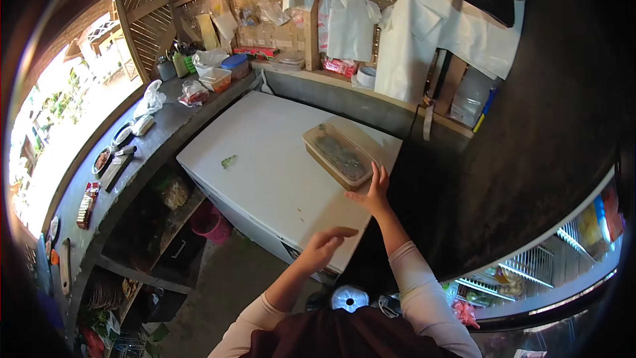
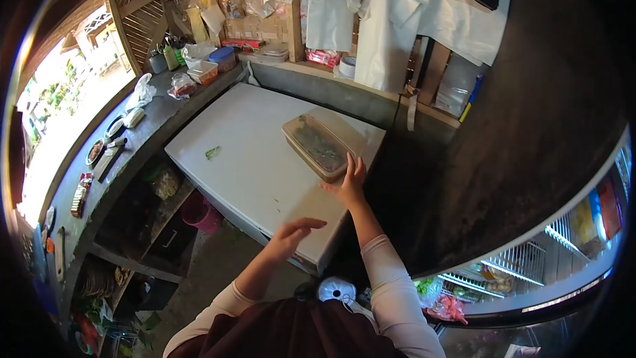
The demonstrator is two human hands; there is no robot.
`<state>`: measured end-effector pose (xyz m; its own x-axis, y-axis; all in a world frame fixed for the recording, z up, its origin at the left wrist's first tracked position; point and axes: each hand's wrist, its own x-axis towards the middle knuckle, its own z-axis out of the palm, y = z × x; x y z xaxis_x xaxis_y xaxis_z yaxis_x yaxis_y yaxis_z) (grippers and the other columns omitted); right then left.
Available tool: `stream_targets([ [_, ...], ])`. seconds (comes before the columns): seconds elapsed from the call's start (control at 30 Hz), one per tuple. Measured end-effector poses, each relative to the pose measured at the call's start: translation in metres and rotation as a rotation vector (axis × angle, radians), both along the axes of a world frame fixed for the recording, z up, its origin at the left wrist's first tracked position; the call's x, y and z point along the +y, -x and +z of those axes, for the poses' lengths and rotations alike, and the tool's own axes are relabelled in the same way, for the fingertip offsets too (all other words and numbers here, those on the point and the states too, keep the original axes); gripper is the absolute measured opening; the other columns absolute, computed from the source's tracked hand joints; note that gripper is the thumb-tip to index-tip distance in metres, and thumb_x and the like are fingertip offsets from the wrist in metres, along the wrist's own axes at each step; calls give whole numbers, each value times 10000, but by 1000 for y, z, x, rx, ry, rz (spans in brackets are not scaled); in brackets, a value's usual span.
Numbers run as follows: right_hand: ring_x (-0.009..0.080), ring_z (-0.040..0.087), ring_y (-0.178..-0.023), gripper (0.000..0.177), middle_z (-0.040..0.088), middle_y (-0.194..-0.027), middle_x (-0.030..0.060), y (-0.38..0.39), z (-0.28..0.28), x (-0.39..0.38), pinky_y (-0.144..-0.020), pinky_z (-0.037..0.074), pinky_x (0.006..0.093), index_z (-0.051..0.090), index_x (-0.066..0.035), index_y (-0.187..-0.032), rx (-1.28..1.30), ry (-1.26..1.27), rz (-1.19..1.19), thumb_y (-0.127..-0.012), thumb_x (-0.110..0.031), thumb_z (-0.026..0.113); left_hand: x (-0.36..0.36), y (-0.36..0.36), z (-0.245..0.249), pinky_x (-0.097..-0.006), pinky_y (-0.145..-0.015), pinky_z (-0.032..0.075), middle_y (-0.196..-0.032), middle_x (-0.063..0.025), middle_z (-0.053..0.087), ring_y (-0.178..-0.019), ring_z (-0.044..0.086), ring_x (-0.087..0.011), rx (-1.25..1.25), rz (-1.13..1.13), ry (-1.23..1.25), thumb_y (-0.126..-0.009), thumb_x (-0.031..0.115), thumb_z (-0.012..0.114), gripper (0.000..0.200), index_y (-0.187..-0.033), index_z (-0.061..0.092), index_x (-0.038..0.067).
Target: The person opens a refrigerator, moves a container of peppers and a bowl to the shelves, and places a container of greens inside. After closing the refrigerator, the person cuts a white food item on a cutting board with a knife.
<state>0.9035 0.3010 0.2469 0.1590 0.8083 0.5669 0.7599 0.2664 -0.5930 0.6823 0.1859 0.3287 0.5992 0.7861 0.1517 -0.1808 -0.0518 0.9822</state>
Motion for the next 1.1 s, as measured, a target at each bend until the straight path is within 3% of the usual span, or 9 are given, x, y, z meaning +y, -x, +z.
stream_targets([
  [0.03, 509, 145, -1313, 1237, 96, -1404, 358, 3, -4, 8, -1051, 226, 574, 120, -151, -1456, 3, -5, 3, -531, -491, 868, 4, 3, -6, -348, -999, 388, -1183, -125, 604, -1135, 543, -237, 128, -30, -94, -910, 57, 400, 337, -1193, 568, -14],
  [0.23, 498, 78, -1351, 1240, 33, -1436, 328, 16, -14, 30, -1062, 236, 565, 134, -142, -1446, 176, 20, -81, -515, -453, 891, 29, 19, -31, -338, -1030, 352, -1222, -132, 588, -1196, 505, -236, 156, -90, -20, -765, -28, 374, 498, -1231, 549, -6],
  [0.3, 450, 170, -1339, 1150, 138, -1419, 278, 16, -19, 35, -1060, 273, 526, 200, -133, -1413, 216, -109, -25, -535, -388, 898, 36, 22, -40, -338, -1029, 349, -1237, -121, 579, -1209, 496, -220, 212, -122, -86, -724, -36, 355, 555, -1245, 543, 5],
  [0.5, 373, 375, -1202, 907, 338, -1250, 186, 15, -14, 27, -991, 382, 464, 335, -129, -1306, 217, -49, 7, -578, -228, 866, 49, 17, -46, -342, -996, 385, -1219, -134, 589, -1175, 524, -249, 220, -147, -113, -731, -41, 379, 521, -1220, 554, 2],
  [0.63, 368, 378, -1194, 885, 351, -1237, 188, 16, -13, 14, -974, 392, 454, 355, -131, -1295, 189, -30, 18, -577, -245, 861, 44, 15, -38, -318, -970, 393, -1236, -121, 585, -1198, 509, -215, 247, -148, -34, -740, -26, 370, 536, -1247, 539, 7],
  [0.73, 359, 397, -1168, 851, 365, -1222, 185, 17, -19, -3, -962, 401, 448, 375, -134, -1279, 149, -89, -5, -586, -251, 854, 39, 12, -40, -361, -948, 429, -1236, -122, 577, -1170, 530, -240, 272, -160, -88, -769, -17, 401, 481, -1224, 552, 28],
  [0.83, 324, 429, -1117, 847, 371, -1194, 173, 15, -22, -26, -948, 402, 416, 384, -112, -1277, 131, -126, 2, -586, -250, 855, 36, 9, -41, -370, -933, 439, -1230, -115, 580, -1166, 532, -239, 262, -98, -86, -780, 0, 431, 460, -1222, 552, 34],
  [0.9, 370, 416, -1157, 843, 377, -1217, 196, 13, -20, -47, -965, 403, 439, 388, -127, -1266, 132, -93, 54, -572, -232, 855, 35, 9, -31, -378, -926, 442, -1223, -115, 582, -1160, 536, -251, 274, -8, -104, -790, 21, 454, 435, -1213, 555, 34],
  [1.1, 366, 382, -1218, 834, 371, -1278, 171, 7, -11, -106, -1017, 358, 440, 410, -117, -1258, 114, 2, 149, -570, -252, 861, 32, 13, -14, -380, -933, 431, -1122, -172, 582, -1075, 554, -317, 328, 190, -302, -788, 43, 565, 367, -1154, 562, 13],
])
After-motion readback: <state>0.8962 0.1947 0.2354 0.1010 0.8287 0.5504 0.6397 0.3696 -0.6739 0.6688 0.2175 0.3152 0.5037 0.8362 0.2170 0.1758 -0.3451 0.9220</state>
